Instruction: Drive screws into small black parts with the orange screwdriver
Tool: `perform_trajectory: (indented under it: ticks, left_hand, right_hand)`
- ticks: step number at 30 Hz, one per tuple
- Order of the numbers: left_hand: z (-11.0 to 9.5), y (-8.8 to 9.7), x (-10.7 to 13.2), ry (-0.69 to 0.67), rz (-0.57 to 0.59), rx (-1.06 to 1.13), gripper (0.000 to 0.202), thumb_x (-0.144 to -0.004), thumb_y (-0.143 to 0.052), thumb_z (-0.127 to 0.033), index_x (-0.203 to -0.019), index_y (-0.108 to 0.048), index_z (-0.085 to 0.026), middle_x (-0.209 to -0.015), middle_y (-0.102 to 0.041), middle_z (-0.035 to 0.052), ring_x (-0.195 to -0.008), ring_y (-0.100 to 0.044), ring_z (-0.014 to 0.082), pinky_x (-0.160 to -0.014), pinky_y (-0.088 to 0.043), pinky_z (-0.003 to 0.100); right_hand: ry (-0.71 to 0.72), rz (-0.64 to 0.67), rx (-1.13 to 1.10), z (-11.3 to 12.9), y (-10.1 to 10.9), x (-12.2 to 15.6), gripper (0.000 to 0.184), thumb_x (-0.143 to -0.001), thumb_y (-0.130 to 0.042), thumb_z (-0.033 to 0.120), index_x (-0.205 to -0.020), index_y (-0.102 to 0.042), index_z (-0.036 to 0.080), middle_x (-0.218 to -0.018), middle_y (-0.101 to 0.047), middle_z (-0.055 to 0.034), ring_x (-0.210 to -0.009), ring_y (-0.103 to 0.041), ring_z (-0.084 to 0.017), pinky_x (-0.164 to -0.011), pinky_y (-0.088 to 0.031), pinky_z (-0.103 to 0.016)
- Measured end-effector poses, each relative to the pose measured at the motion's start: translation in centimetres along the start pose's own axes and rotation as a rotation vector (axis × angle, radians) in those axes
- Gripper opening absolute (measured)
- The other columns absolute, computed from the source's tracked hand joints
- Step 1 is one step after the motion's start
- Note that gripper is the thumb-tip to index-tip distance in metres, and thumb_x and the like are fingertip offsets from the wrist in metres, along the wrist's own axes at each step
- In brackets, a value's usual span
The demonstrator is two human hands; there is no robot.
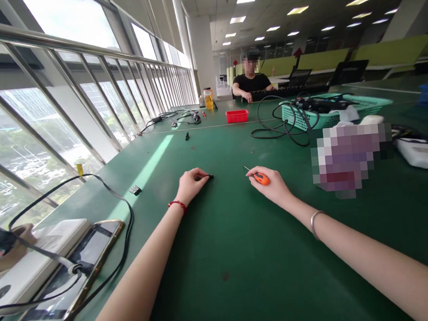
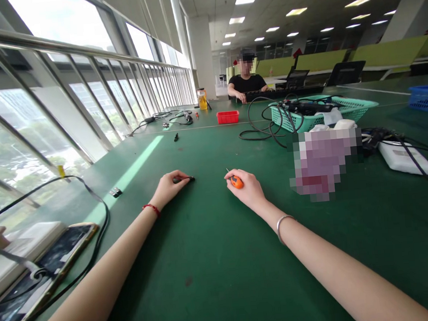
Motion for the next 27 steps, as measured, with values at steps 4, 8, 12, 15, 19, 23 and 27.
perform_trajectory:
  ticks: [4, 8, 12, 15, 19, 23, 27]
  left_hand:
    - [-3.8, -3.6, 0.3, -0.233, 0.114, 0.066, 0.02, -0.075, -0.059, -0.033, -0.082, -0.071, -0.019, -0.087, -0.072, 0.0042, -0.081, -0.064, 0.0178, -0.078, -0.049, 0.028]
    - [-4.4, -4.2, 0.5, -0.255, 0.11, 0.06, 0.018, -0.075, -0.06, -0.03, -0.082, -0.072, -0.018, -0.085, -0.072, 0.0041, -0.078, -0.065, 0.017, -0.076, -0.051, 0.028]
    - [-4.1, -3.9, 0.5, -0.221, 0.101, 0.064, 0.016, -0.072, -0.062, -0.024, -0.082, -0.073, -0.019, -0.083, -0.073, 0.0031, -0.077, -0.066, 0.0168, -0.076, -0.052, 0.027]
    - [-4.5, -4.0, 0.8, -0.22, 0.113, 0.075, 0.017, -0.07, -0.063, -0.02, -0.083, -0.073, -0.019, -0.087, -0.073, 0.0028, -0.081, -0.066, 0.0169, -0.079, -0.052, 0.028]
    - [-5.2, -4.4, 1.2, -0.204, 0.162, 0.117, 0.016, -0.07, -0.063, -0.02, -0.083, -0.074, -0.018, -0.086, -0.073, 0.0034, -0.08, -0.066, 0.017, -0.077, -0.052, 0.028]
    - [-5.3, -4.5, 1.3, -0.201, 0.173, 0.157, 0.016, -0.071, -0.064, -0.02, -0.083, -0.073, -0.017, -0.084, -0.072, 0.0036, -0.078, -0.066, 0.016, -0.076, -0.052, 0.027]
    - [-5.2, -4.5, 1.3, -0.203, 0.172, 0.178, 0.014, -0.07, -0.065, -0.021, -0.081, -0.073, -0.017, -0.083, -0.072, 0.0032, -0.076, -0.065, 0.0153, -0.075, -0.053, 0.026]
  right_hand:
    - [-0.05, -0.099, -0.045, -0.5, -0.8, -2.2, 0.021, -0.068, -0.051, 0.02, -0.086, -0.062, 0.021, -0.087, -0.067, -0.0027, -0.076, -0.061, -0.018, -0.071, -0.046, -0.03]
    - [-0.033, -0.141, -0.113, -0.2, -1.2, -3.2, 0.025, -0.067, -0.052, 0.02, -0.091, -0.059, 0.02, -0.083, -0.065, -0.0023, -0.069, -0.06, -0.016, -0.068, -0.047, -0.029]
    - [-0.059, -0.191, -0.212, 0.4, -0.8, -3.4, 0.019, -0.073, -0.054, 0.028, -0.088, -0.061, 0.019, -0.072, -0.062, -0.0013, -0.057, -0.058, -0.014, -0.056, -0.045, -0.026]
    - [-0.049, -0.216, -0.255, 1.1, -0.1, -3.7, 0.023, -0.078, -0.055, 0.038, -0.085, -0.062, 0.017, -0.056, -0.054, 0.0017, -0.047, -0.052, -0.013, -0.05, -0.043, -0.026]
    - [-0.006, -0.281, -0.286, 2.6, 1.3, -4.2, 0.027, -0.076, -0.06, 0.043, -0.07, -0.058, 0.017, -0.057, -0.056, -0.0005, -0.057, -0.057, -0.015, -0.057, -0.046, -0.027]
    - [0.04, -0.281, -0.313, 4.3, 2.0, -4.4, 0.022, -0.075, -0.06, 0.039, -0.072, -0.055, 0.018, -0.061, -0.057, -0.0011, -0.059, -0.058, -0.015, -0.059, -0.047, -0.028]
    - [0.032, -0.223, -0.268, 5.1, 1.7, -4.1, 0.02, -0.073, -0.059, 0.038, -0.071, -0.053, 0.018, -0.061, -0.055, -0.0001, -0.055, -0.054, -0.013, -0.055, -0.044, -0.026]
Point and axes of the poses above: each hand's wrist, its own x-axis away from the middle knuckle, its own y-axis out of the back of the hand, z = x × y, the point moved 5 cm from there along -x, towards the middle knuckle
